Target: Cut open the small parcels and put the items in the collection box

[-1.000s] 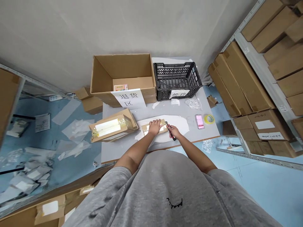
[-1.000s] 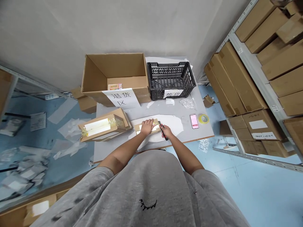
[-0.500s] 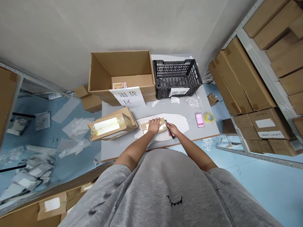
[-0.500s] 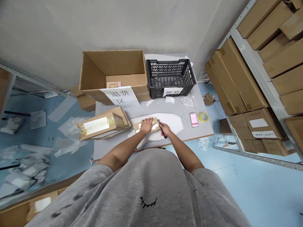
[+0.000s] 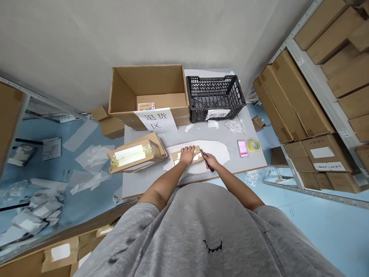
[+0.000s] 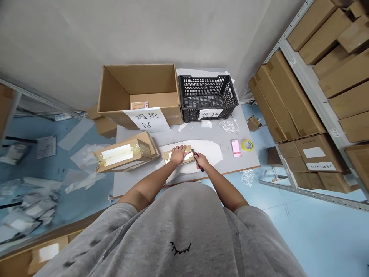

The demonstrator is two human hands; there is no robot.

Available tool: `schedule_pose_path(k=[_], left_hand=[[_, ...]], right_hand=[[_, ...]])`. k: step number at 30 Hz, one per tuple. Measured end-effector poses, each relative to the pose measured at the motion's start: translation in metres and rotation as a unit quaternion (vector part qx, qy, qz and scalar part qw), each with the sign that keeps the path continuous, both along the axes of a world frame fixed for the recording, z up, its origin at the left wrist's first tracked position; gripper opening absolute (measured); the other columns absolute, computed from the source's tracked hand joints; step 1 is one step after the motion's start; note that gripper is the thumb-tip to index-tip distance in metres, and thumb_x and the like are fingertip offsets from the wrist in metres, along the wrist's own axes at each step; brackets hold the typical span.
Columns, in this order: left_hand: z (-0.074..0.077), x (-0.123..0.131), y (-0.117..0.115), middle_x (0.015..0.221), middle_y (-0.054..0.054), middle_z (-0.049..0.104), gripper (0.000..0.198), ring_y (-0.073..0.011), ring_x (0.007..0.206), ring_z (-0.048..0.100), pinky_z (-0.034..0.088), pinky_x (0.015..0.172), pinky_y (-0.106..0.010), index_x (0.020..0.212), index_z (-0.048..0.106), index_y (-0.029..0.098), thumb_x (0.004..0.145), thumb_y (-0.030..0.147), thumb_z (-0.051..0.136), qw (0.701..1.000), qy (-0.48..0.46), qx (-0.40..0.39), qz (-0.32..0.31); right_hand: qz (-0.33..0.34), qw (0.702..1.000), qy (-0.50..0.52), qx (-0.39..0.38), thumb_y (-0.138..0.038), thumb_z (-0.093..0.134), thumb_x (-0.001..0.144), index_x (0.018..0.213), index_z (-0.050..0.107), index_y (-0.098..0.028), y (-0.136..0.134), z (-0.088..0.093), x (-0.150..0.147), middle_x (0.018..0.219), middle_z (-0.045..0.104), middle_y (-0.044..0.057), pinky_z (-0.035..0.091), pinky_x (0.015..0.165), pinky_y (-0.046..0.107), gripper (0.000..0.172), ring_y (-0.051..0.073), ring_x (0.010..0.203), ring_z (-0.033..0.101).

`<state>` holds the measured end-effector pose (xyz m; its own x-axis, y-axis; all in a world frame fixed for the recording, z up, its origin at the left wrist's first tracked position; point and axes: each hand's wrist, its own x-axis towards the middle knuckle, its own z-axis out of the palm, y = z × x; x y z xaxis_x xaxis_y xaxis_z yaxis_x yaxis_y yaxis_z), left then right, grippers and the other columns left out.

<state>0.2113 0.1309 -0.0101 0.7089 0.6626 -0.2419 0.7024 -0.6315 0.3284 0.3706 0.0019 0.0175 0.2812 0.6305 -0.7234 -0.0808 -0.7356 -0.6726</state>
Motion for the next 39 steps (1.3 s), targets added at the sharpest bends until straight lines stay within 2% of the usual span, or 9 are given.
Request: schedule_pose_path(k=[4, 8, 13, 17, 21, 25, 27, 34, 39], left_hand=[[-0.004, -0.001, 0.000, 0.149, -0.021, 0.064, 0.057, -0.0416, 0.135, 0.052, 0.033, 0.114, -0.054, 0.162, 0.053, 0.024, 0.113, 0.051, 0.047, 1.000, -0.009, -0.003, -0.003], [-0.006, -0.001, 0.003, 0.145, -0.021, 0.065, 0.056, -0.0409, 0.133, 0.053, 0.034, 0.114, -0.053, 0.160, 0.054, 0.024, 0.113, 0.052, 0.046, 1.000, -0.021, -0.006, 0.003], [-0.008, -0.003, 0.006, 0.145, -0.021, 0.065, 0.059, -0.0404, 0.133, 0.054, 0.036, 0.114, -0.054, 0.160, 0.055, 0.021, 0.112, 0.054, 0.047, 0.999, -0.035, 0.001, 0.017], [-0.009, -0.005, 0.006, 0.146, -0.018, 0.065, 0.059, -0.0371, 0.136, 0.055, 0.034, 0.121, -0.054, 0.160, 0.056, 0.022, 0.111, 0.054, 0.048, 0.997, -0.079, -0.012, 0.021], [-0.009, -0.009, 0.005, 0.151, -0.018, 0.063, 0.065, -0.0367, 0.143, 0.054, 0.030, 0.127, -0.054, 0.162, 0.055, 0.022, 0.107, 0.057, 0.054, 0.992, -0.119, -0.012, 0.025], [-0.006, -0.021, -0.001, 0.160, -0.022, 0.055, 0.092, -0.0406, 0.150, 0.047, 0.027, 0.131, -0.055, 0.162, 0.052, 0.019, 0.090, 0.070, 0.076, 0.988, -0.150, 0.002, -0.033], [-0.004, -0.028, -0.007, 0.162, -0.023, 0.051, 0.097, -0.0422, 0.152, 0.044, 0.028, 0.130, -0.055, 0.161, 0.052, 0.019, 0.083, 0.070, 0.083, 0.987, -0.150, 0.007, -0.056], [0.009, -0.030, -0.022, 0.152, -0.019, 0.056, 0.072, -0.0402, 0.144, 0.048, 0.034, 0.120, -0.051, 0.149, 0.056, 0.024, 0.089, 0.052, 0.085, 0.996, -0.087, -0.023, -0.025], [0.016, -0.013, -0.021, 0.137, -0.016, 0.063, 0.054, -0.0384, 0.135, 0.051, 0.037, 0.112, -0.048, 0.132, 0.063, 0.024, 0.088, 0.047, 0.086, 0.996, -0.058, -0.052, -0.032]], right_hand=[[0.027, 0.999, -0.020, -0.010, -0.044, 0.059, 0.112, 0.101, 0.056, -0.025, -0.010, 0.000, 0.004, 0.047, 0.051, -0.010, 0.042, 0.040, 0.020, 0.022, 0.013, 0.034, 0.052], [0.030, 0.999, -0.010, 0.005, -0.043, 0.060, 0.111, 0.099, 0.055, -0.024, -0.003, 0.002, 0.006, 0.048, 0.052, -0.009, 0.042, 0.040, 0.020, 0.023, 0.013, 0.034, 0.050], [0.009, 1.000, 0.026, 0.005, -0.043, 0.058, 0.111, 0.096, 0.054, -0.025, -0.009, 0.004, 0.009, 0.049, 0.053, -0.009, 0.045, 0.040, 0.021, 0.024, 0.013, 0.036, 0.050], [-0.038, 0.999, 0.020, 0.010, -0.051, 0.061, 0.109, 0.096, 0.052, -0.025, -0.015, 0.004, 0.019, 0.054, 0.056, -0.008, 0.049, 0.043, 0.022, 0.030, 0.013, 0.039, 0.053], [-0.037, 0.997, -0.062, 0.036, -0.050, 0.079, 0.098, 0.100, 0.053, -0.025, 0.017, -0.001, 0.022, 0.063, 0.058, -0.008, 0.050, 0.047, 0.021, 0.036, 0.012, 0.045, 0.058], [0.007, 0.989, -0.147, 0.022, -0.041, 0.092, 0.084, 0.100, 0.057, -0.024, 0.056, -0.013, 0.013, 0.077, 0.065, -0.006, 0.048, 0.051, 0.020, 0.042, 0.012, 0.056, 0.062], [0.016, 0.986, -0.164, 0.019, -0.040, 0.095, 0.080, 0.099, 0.059, -0.024, 0.065, -0.020, 0.011, 0.084, 0.069, -0.003, 0.048, 0.052, 0.020, 0.044, 0.014, 0.062, 0.064], [0.028, 0.977, -0.211, -0.022, -0.040, 0.097, 0.078, 0.099, 0.063, -0.024, 0.071, -0.029, 0.011, 0.081, 0.069, -0.002, 0.040, 0.047, 0.019, 0.044, 0.012, 0.058, 0.060], [0.006, 0.994, -0.105, -0.007, -0.038, 0.093, 0.085, 0.101, 0.061, -0.022, 0.070, -0.017, 0.011, 0.062, 0.060, -0.007, 0.043, 0.047, 0.021, 0.039, 0.012, 0.049, 0.055]])
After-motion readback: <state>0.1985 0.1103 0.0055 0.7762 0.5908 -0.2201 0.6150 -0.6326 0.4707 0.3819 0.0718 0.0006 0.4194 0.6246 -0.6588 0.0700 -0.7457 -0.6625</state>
